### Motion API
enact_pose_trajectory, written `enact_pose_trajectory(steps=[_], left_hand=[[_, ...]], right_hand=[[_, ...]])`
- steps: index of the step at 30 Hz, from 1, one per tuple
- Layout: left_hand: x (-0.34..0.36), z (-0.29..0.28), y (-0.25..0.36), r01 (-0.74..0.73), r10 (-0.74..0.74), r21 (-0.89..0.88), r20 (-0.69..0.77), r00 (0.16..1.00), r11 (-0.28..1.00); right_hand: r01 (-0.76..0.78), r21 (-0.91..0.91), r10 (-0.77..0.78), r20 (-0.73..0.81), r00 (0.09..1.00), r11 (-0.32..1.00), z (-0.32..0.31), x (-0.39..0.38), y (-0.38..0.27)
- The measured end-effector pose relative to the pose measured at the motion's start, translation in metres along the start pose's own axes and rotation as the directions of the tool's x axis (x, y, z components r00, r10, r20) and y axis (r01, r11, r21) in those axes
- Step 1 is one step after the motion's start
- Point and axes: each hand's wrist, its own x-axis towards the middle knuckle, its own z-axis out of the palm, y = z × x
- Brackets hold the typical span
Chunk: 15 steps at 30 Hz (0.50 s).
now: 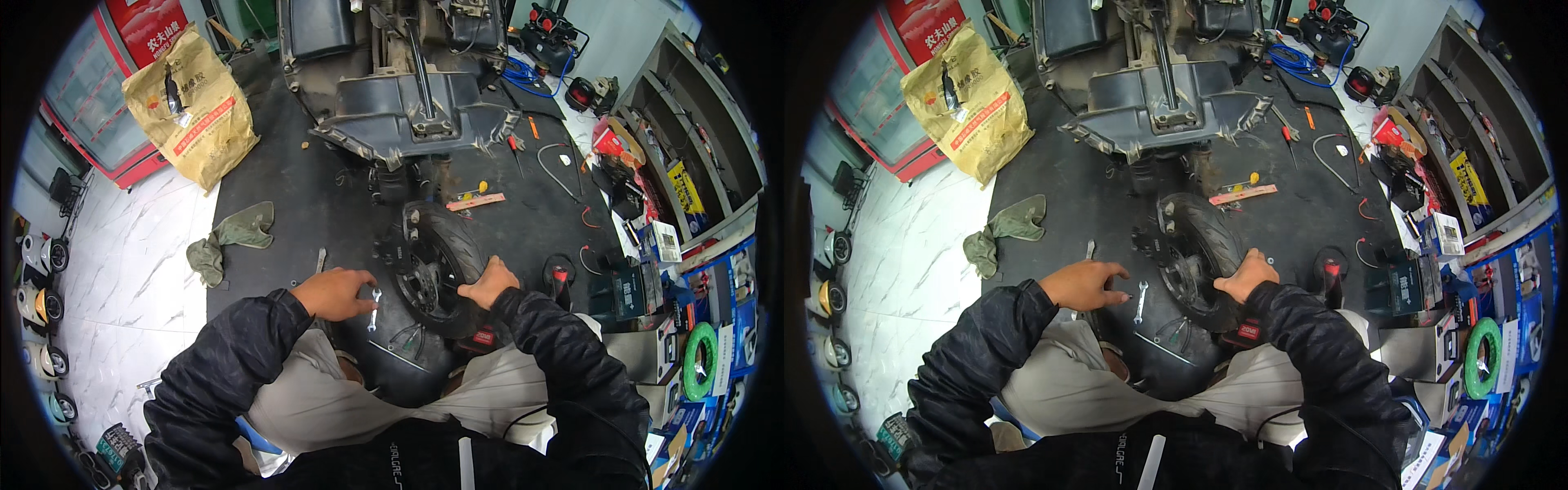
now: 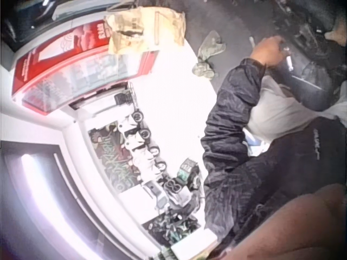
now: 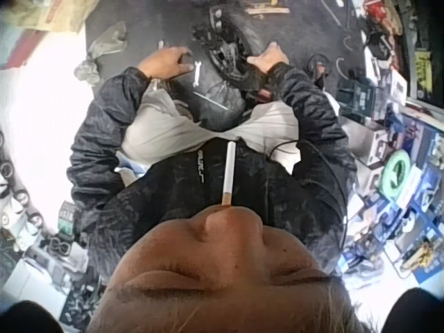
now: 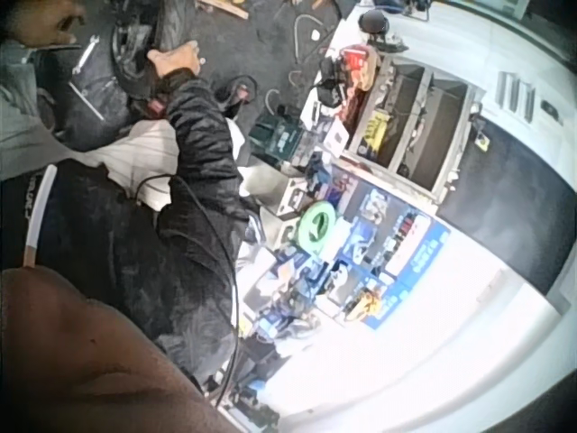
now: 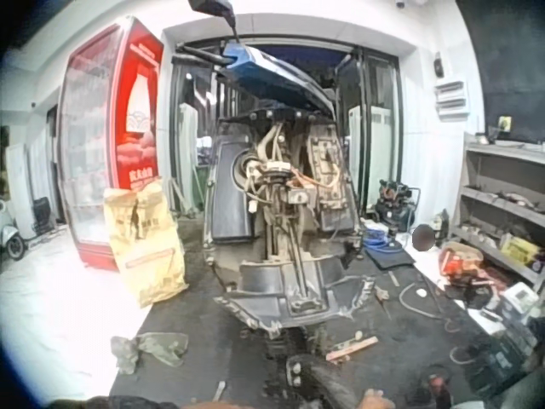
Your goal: The person removes the front wheel of a scooter using a power drill and wrench, cleans a small metal part with a cloth, and then reassembles the wheel onto the scooter.
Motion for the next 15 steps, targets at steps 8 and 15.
enact_pose_trajectory(steps=[8,15], left_hand=[[0.04,0.034,0.012,-0.062,0.056,-0.021,-0.219,0.974,0.998],[0.068,0.068,0.041,0.019,-0.069,-0.356,-0.13,0.989,0.934]], right_hand=[[-0.088,0.045,0.093,-0.113,0.989,0.995,0.026,-0.055,-0.022],[0.208,0.107,-0.2,-0.077,0.977,0.972,0.049,-0.118,-0.022]])
